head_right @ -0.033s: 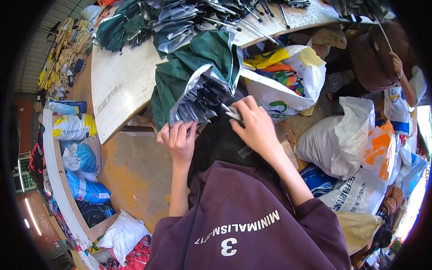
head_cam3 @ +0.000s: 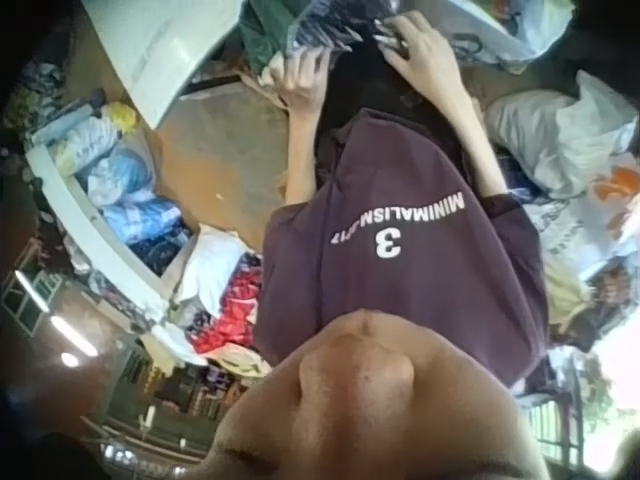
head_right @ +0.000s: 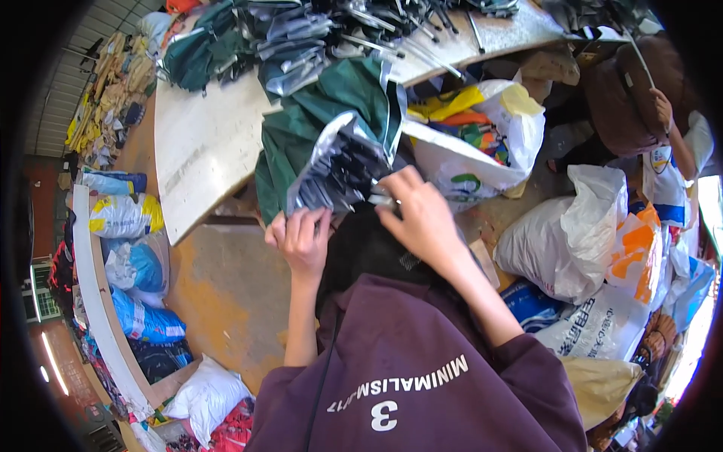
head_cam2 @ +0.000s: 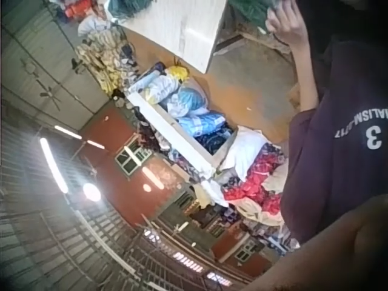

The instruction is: Attaching an umbrella canopy fabric to the metal frame and ribs.

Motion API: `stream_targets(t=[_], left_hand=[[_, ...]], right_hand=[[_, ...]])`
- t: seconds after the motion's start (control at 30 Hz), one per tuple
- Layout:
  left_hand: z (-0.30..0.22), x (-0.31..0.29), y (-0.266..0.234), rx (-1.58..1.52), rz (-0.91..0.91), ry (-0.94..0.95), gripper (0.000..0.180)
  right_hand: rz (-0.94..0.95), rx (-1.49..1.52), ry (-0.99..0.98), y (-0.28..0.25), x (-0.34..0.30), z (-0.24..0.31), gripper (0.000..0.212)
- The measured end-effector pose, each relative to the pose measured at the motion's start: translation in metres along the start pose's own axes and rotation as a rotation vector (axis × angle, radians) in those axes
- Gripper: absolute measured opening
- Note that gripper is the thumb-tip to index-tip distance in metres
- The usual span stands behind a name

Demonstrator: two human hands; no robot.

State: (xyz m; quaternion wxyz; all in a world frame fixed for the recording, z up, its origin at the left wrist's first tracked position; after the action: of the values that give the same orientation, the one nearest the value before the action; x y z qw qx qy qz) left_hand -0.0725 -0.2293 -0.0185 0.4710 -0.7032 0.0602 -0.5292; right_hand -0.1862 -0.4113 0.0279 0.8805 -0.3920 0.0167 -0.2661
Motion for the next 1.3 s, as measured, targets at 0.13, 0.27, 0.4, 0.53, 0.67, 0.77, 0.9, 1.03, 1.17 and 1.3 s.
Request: stream_targets(t=[0.13,0.27,0.4,0.53,0.67,0.77,0.9,1.03,1.17,1.3], left_hand=[[0.003,-0.012,0.006,-0.016,0.027,0.006,0.017],[0.003,-0.008,-0.003,0.008,0.008,0.012,0.018],[0.003,-0.007,-0.003,-0.032,-0.005,-0.025,0.017],[0.000,-0.005,-0.006,-0.031,0.008,-0.064,0.017],[0.000,-0.006,-0.007,-0.008,-0.031,-0.056,0.020],[0.004,-0.007,-0.005,-0.014,-0.045,-0.069,0.021],[0.005,-0.015,-0.003,-0.056,-0.015,-0.095,0.024],[-0.001,-0.009,-0.005,-0.066,0.002,-0.155,0.021],[-0.003,-0.008,-0.006,-0.037,-0.037,-0.106,0.015],[-0.001,-0.012,-0.007,-0.055,-0.036,-0.122,0.016]], right_hand=[[0.190,0.157,-0.077,0.031,0.013,0.031,0.030],[0.194,0.146,-0.146,0.047,0.028,0.032,0.022],[0.265,0.149,-0.135,0.046,0.039,0.033,0.017],[0.324,0.258,-0.093,0.043,0.047,0.029,0.013],[0.272,0.246,-0.147,0.052,0.045,0.028,0.017],[0.300,0.174,-0.109,0.058,0.045,0.029,0.019],[0.330,0.121,-0.037,0.063,0.034,0.025,0.024],[0.299,0.144,-0.057,0.060,0.031,0.024,0.023],[0.380,0.309,0.060,0.061,0.029,0.017,0.021],[0.415,0.420,0.160,0.040,0.024,0.017,0.019]])
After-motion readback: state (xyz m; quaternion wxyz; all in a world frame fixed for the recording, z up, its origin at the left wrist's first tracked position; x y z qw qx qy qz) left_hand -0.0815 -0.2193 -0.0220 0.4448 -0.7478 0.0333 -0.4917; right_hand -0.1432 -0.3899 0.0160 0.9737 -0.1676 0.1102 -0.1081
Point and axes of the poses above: each hand's wrist, its own x-axis towards the middle knuckle, its own y-axis out of the palm, z = x × y, the point moved 1 cm from there along x, towards the middle knuckle, and after that the axes turned 4 degrees about y, right-handed, at the moved point
